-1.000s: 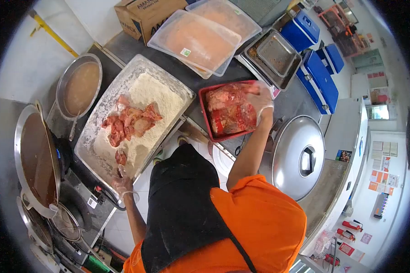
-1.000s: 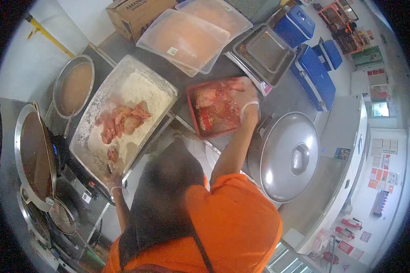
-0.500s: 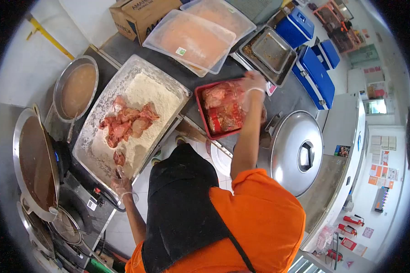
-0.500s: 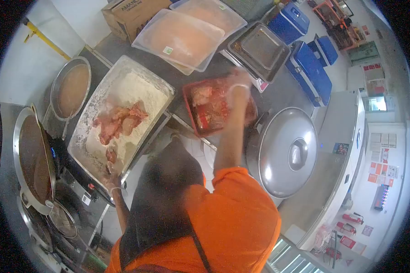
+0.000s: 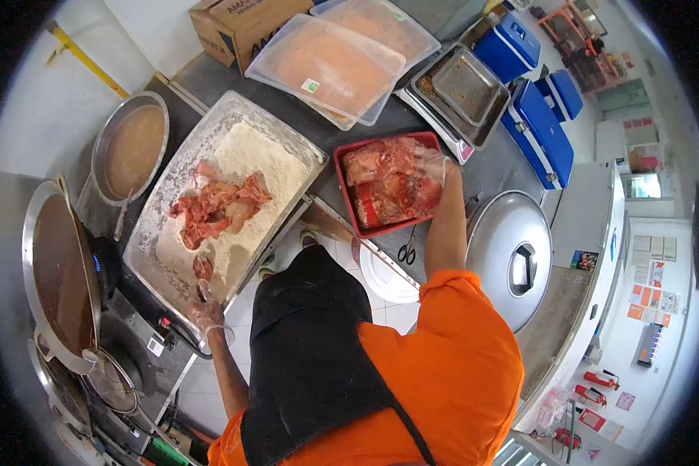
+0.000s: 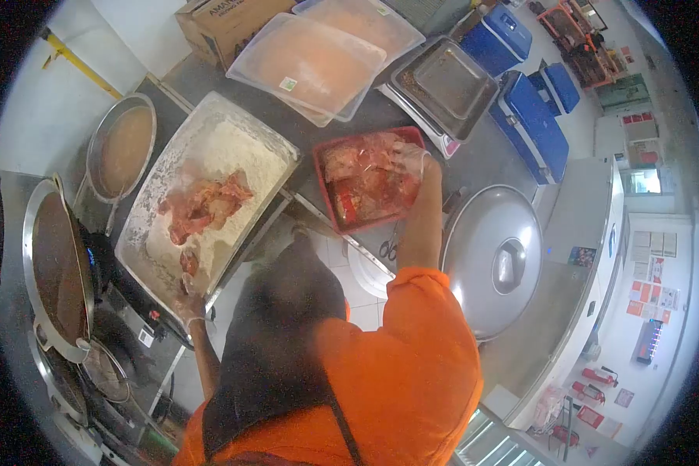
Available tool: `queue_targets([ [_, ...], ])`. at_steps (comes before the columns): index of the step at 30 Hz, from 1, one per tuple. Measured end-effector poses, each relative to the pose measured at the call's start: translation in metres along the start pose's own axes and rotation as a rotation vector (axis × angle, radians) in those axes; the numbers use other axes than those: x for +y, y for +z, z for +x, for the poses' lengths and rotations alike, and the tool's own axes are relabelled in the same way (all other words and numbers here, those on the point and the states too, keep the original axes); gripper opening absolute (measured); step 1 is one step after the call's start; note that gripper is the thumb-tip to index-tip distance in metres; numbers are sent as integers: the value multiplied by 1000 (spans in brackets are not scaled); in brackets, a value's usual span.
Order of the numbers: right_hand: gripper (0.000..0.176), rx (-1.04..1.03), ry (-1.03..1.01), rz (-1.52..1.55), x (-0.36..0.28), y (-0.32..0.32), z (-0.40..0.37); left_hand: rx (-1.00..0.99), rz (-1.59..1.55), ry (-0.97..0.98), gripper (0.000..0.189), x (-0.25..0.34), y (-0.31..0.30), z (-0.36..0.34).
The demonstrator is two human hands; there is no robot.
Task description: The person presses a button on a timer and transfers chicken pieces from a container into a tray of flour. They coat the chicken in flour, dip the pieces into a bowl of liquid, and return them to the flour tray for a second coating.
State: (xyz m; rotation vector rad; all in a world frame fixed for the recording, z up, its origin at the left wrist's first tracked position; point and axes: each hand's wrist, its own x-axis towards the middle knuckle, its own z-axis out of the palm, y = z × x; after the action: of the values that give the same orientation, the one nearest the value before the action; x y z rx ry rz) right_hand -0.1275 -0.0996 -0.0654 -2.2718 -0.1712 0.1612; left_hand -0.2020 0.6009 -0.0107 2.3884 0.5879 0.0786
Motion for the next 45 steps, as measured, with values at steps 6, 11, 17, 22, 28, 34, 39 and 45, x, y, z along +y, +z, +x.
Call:
queue_targets([
  [6,28,-161,202,-115,-48,-16,7,-70,109,18,43,30,-20,-3],
  [11,15,-6,420,135,-42,8,27,-22,126,40,43,42,-24,-8],
  [17,6,217,715,446,-29,18,30,-18,103,43,47,17,-12,-2],
  [22,15,388,922,694,-17,24,15,27,213,8,53,13,-10,-3],
  [28,15,325,1059,636,-85,21,27,-60,110,-15,47,36,-20,-4],
  [34,15,417,955,959,-4,43,-6,-42,143,91,40,56,-31,-10],
  [39,10,523,866,794,-52,40,-4,-58,302,-25,37,37,-25,-7],
  [45,13,612,753,790,-22,33,-10,-44,124,15,33,28,-21,-8],
])
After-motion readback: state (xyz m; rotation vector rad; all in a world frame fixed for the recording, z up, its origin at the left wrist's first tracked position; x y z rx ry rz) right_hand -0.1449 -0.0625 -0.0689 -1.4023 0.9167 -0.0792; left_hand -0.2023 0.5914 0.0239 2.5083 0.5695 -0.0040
